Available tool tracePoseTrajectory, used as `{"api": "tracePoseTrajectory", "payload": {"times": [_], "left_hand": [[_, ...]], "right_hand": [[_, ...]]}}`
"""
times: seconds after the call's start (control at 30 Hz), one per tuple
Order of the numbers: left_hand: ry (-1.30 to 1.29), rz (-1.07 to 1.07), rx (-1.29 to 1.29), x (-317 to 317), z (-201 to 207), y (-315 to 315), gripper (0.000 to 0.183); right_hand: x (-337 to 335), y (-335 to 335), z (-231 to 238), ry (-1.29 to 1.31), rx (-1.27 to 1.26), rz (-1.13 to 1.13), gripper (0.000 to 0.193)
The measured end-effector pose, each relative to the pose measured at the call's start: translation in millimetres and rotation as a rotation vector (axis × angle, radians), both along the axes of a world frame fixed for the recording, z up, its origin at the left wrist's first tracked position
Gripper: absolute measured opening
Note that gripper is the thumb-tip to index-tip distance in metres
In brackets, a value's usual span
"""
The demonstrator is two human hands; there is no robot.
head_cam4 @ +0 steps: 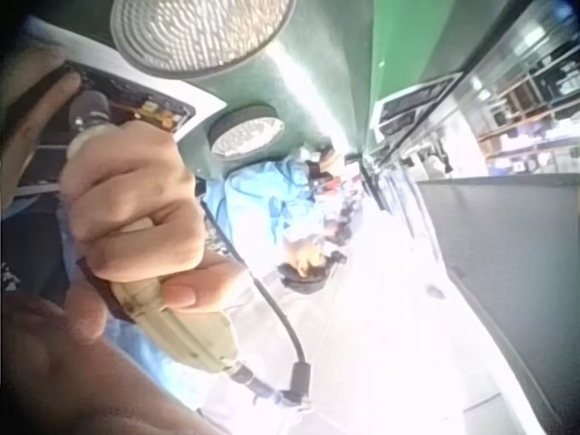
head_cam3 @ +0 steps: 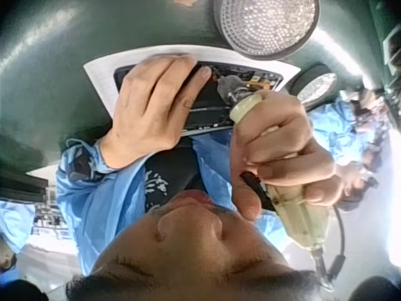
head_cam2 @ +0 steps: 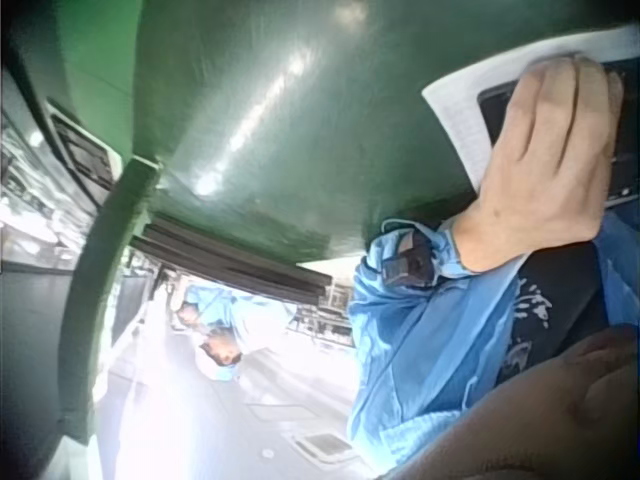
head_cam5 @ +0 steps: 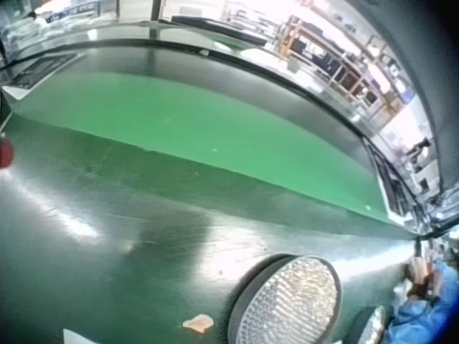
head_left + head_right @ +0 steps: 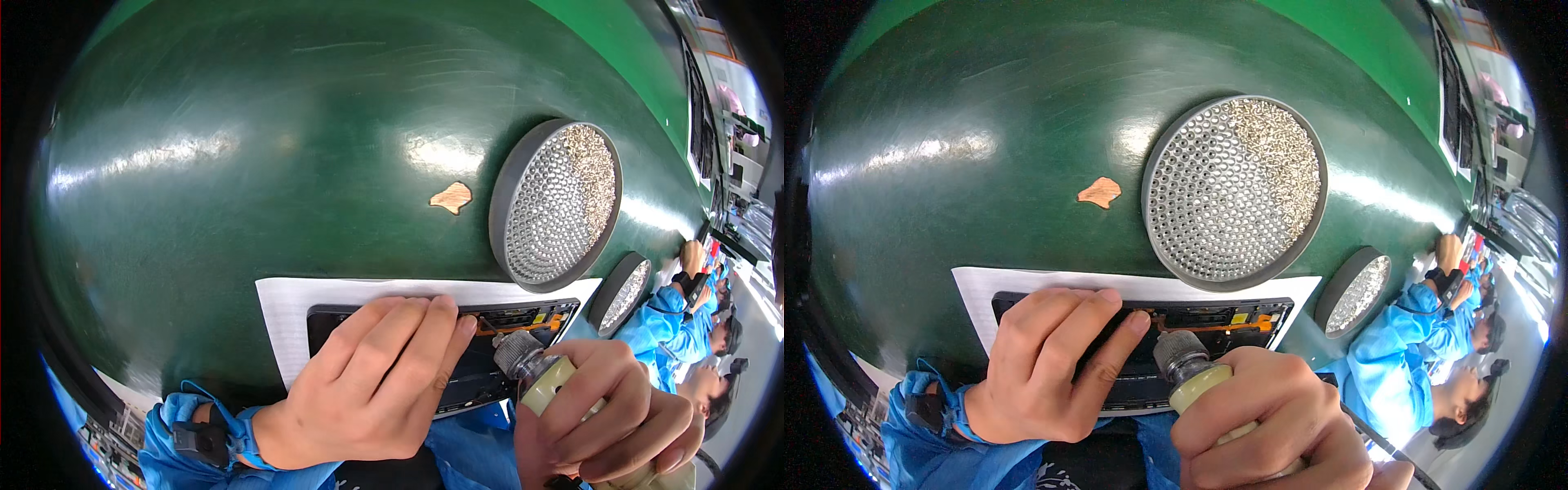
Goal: The person assembles tablets by inserting internal components into a tablet chassis and securing them with screws using an electric screwdriver.
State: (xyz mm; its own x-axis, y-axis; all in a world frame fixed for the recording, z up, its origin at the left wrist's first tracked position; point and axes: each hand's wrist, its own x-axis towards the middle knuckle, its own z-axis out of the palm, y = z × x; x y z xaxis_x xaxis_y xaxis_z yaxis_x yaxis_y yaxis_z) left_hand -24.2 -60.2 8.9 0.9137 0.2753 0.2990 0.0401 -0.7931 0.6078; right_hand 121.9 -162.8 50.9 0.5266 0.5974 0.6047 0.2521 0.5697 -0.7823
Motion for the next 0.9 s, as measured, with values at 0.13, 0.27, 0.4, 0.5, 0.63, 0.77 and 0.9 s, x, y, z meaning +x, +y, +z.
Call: {"api": "tracePoseTrajectory", "payload": {"times": [0.13,0.27,0.4,0.5,0.63,0.77,0.9], "left_hand": [[-0.007,0.013,-0.018,-0.8,-1.3,-1.6,0.044],[-0.011,0.010,-0.028,-0.5,-1.1,-0.4,0.041],[-0.009,0.009,-0.022,-1.0,-3.8,-0.4,0.039],[-0.015,0.012,-0.014,-1.4,-1.5,-0.7,0.038],[-0.006,0.010,-0.020,-2.0,-0.9,0.1,0.037],[-0.015,0.021,-0.032,-2.1,-0.3,0.2,0.036],[-0.043,0.051,-0.061,-0.7,-2.9,-1.1,0.034]], "right_hand": [[-0.5,1.4,-3.3,-0.002,0.003,0.015,0.064],[0.2,3.1,-3.9,-0.009,0.008,0.022,0.063],[-0.9,2.7,-5.5,-0.016,-0.003,0.016,0.062],[-0.1,1.3,-3.7,-0.019,0.024,0.023,0.063],[3.0,0.7,-1.4,-0.033,-0.033,0.066,0.063],[4.0,3.0,3.1,-0.072,-0.086,0.110,0.066],[0.6,6.5,3.0,-0.097,-0.121,0.103,0.068]]}}
